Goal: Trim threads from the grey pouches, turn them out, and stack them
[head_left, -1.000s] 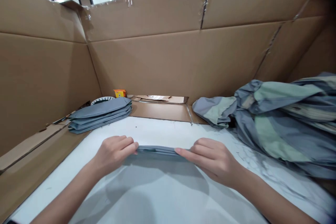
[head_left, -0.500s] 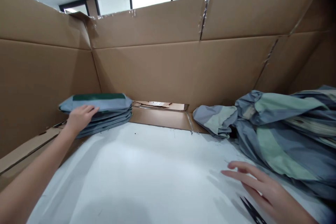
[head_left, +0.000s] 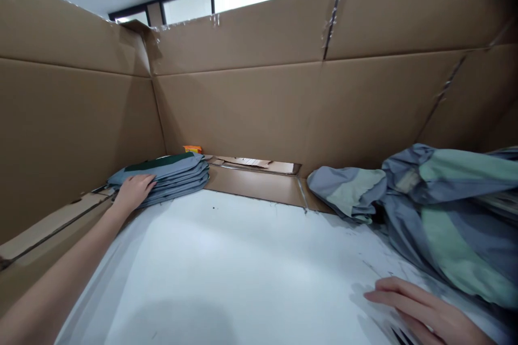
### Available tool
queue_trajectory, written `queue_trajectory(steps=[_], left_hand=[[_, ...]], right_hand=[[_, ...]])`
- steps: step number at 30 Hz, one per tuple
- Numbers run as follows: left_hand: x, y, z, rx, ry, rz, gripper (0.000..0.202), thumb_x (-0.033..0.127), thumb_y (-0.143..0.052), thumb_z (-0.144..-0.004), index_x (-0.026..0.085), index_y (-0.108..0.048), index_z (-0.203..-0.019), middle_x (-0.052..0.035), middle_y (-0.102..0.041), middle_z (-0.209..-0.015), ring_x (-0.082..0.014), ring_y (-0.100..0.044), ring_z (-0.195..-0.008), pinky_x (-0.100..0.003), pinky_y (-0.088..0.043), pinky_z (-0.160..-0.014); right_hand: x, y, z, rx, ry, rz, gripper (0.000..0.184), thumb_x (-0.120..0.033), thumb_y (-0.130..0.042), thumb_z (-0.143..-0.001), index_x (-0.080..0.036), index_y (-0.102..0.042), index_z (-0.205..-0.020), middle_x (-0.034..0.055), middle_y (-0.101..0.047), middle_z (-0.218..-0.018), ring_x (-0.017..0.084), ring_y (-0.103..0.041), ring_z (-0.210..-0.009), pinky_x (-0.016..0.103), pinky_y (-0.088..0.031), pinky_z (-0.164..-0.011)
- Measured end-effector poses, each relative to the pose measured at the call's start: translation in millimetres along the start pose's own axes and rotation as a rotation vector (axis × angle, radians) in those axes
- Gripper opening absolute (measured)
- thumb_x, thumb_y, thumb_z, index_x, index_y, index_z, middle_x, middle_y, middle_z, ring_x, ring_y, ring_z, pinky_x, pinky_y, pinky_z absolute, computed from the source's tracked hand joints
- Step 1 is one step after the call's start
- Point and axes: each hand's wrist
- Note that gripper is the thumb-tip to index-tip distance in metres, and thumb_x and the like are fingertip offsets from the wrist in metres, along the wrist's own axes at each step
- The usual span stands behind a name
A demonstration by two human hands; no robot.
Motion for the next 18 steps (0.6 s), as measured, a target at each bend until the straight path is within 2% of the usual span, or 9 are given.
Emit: queue_trajectory(steps=[1,3,5,6,8,11,13,15,18], left_hand=[[4,2.0,1,0.014,-0.003,0.009,0.041,0.035,-0.029,-0.089,0.013,-0.058,-0.109,-0.0143,-0.063,-0.112,-0.0297,-0.056,-0.105,-0.047,-0.039,-0.091],[19,6.5,3,0.088,-0.007,0.041,0.042,0.036,-0.03,-0.089,0.012,-0.056,-0.113,-0.0162,-0.062,-0.114,-0.034,-0.054,-0.109,-0.058,-0.033,-0.094],[42,8.8,4,0.332,-0.006,0.106,0.041,0.036,-0.035,-0.088,0.021,-0.049,-0.124,-0.0097,-0.057,-0.125,-0.0349,-0.045,-0.122,-0.065,-0.024,-0.099],[56,8.8,5,0.431,0.004,0.17,0.043,0.032,-0.038,-0.087,0.026,-0.043,-0.129,-0.006,-0.051,-0.132,-0.0326,-0.039,-0.128,-0.063,-0.021,-0.103],[89,7.5,7,0.462,-0.144,0.273,0.05,0.027,-0.042,-0.085,0.034,-0.036,-0.134,-0.0009,-0.042,-0.14,-0.0307,-0.034,-0.131,-0.06,-0.019,-0.107],[145,8.9,17,0.482,-0.523,0.327,0.044,0.021,-0.045,-0.082,0.037,-0.048,-0.123,0.0016,-0.055,-0.128,-0.0291,-0.048,-0.121,-0.057,-0.028,-0.104],[180,14.7,28,0.473,-0.751,0.309,0.034,0.018,-0.047,-0.08,0.032,-0.058,-0.108,0.0008,-0.062,-0.119,-0.028,-0.052,-0.116,-0.053,-0.029,-0.104],[209,23.4,40,0.414,-0.823,0.304,0.027,0.015,-0.046,-0.081,0.026,-0.062,-0.099,-0.0003,-0.064,-0.115,-0.0265,-0.053,-0.114,-0.048,-0.031,-0.103],[232,35.9,55,0.292,-0.768,0.347,0.026,0.013,-0.042,-0.084,0.023,-0.064,-0.093,-0.0014,-0.063,-0.115,-0.026,-0.054,-0.112,-0.045,-0.037,-0.096]], right_hand=[[-9,6,-4,0.013,-0.01,0.021,0.025,-0.027,-0.047,-0.085,-0.032,-0.07,-0.094,0.0047,-0.067,-0.097,0.02,-0.066,-0.084,0.03,-0.057,-0.07],[-25,18,-12,-0.048,-0.011,0.082,0.029,-0.018,-0.044,-0.085,-0.028,-0.069,-0.096,0.0057,-0.066,-0.097,0.018,-0.064,-0.086,0.029,-0.055,-0.072],[-30,27,-18,-0.031,0.002,0.2,0.035,-0.008,-0.039,-0.083,-0.025,-0.068,-0.094,0.0067,-0.065,-0.096,0.018,-0.061,-0.09,0.033,-0.053,-0.075],[-28,31,-20,-0.018,-0.025,0.287,0.036,-0.007,-0.039,-0.083,-0.024,-0.067,-0.097,0.0075,-0.064,-0.1,0.02,-0.059,-0.095,0.037,-0.05,-0.081],[-18,38,-20,0.034,-0.105,0.459,0.036,-0.007,-0.041,-0.083,-0.023,-0.066,-0.103,0.0093,-0.061,-0.108,0.024,-0.054,-0.102,0.046,-0.044,-0.088],[2,46,-17,0.048,-0.281,0.564,0.037,-0.016,-0.04,-0.087,-0.024,-0.057,-0.118,0.0109,-0.053,-0.122,0.025,-0.048,-0.111,0.045,-0.041,-0.092],[12,47,-15,0.009,-0.508,0.607,0.047,-0.031,-0.045,-0.087,-0.021,-0.044,-0.132,0.0155,-0.046,-0.129,0.03,-0.045,-0.117,0.047,-0.043,-0.089],[19,43,-12,-0.06,-0.717,0.686,0.063,-0.041,-0.049,-0.083,-0.014,-0.034,-0.138,0.0215,-0.043,-0.132,0.038,-0.039,-0.121,0.056,-0.041,-0.085],[26,34,-11,-0.088,-0.798,0.675,0.054,-0.032,-0.045,-0.083,-0.011,-0.04,-0.132,0.0237,-0.042,-0.133,0.042,-0.034,-0.124,0.068,-0.029,-0.087]])
Point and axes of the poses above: each hand's wrist, its own z-axis away from the middle knuckle, its own y-axis out of the back of the hand, x = y × z
